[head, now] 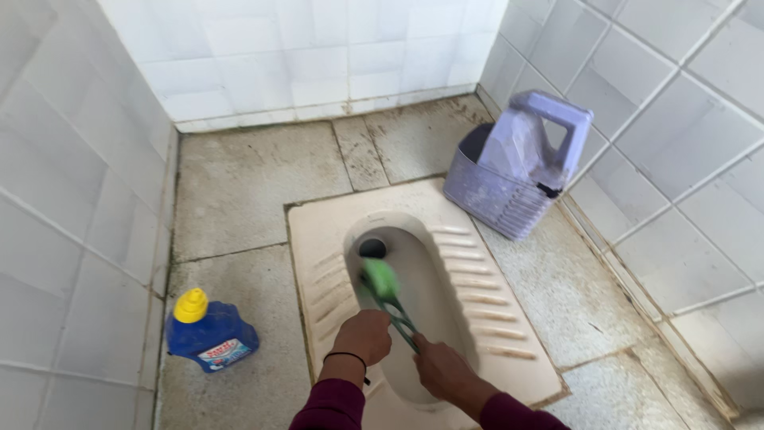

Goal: The person scrubs a squat toilet with a green brush and repeatedly pours water from a purple container to rinse the bowl. The person continues scrubbing different areas of the toilet throughout the clip.

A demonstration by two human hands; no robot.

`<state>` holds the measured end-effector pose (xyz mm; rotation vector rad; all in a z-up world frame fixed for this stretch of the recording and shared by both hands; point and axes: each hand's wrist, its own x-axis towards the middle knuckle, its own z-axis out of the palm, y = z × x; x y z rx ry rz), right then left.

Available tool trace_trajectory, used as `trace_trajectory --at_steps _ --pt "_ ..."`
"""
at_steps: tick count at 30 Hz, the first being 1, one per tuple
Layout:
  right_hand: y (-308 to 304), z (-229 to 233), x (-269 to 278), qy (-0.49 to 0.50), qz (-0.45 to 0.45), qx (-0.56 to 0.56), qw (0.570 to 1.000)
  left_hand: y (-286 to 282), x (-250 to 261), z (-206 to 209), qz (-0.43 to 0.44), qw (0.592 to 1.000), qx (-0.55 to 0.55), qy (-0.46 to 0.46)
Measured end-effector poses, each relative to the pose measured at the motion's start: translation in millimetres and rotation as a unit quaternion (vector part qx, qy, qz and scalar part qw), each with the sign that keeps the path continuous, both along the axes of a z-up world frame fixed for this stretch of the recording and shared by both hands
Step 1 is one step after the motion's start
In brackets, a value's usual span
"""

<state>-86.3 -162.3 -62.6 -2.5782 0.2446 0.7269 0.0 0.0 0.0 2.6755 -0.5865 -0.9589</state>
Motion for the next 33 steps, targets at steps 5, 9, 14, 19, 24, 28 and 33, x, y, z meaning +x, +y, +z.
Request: trace_trajectory --at_steps 5,9,14,19,24,28,33 --pt "-9 6 15 -0.036 -0.052 -0.013 0.998 -8 -4 -27 -0.024 0.999 -0.031 -0.035" --pt "-4 1 19 -0.006 -0.030 0.017 0.999 -11 -9 -34 -0.034 0.997 -0.042 -0.054" --pt "-11 4 36 -0.040 -0.047 0.003 0.998 -13 -15 -38 -0.123 0.990 -0.011 -0.064" --pt "-3 17 41 -0.044 -0.036 0.013 0.998 -10 -17 -50 -0.133 0.986 -0.030 -0.095" --pt "2 24 38 0.026 -0.035 0.022 0.999 -8 -11 -56 -0.117 0.990 -0.024 -0.079" --pt "-12 14 31 -0.019 -0.024 -0.055 0.998 -9 -7 -56 -0.109 0.992 -0.003 -0.068" --pt "-22 3 19 -0.026 0.048 -0.053 0.997 -6 -6 -42 -0.091 0.994 0.004 -0.063"
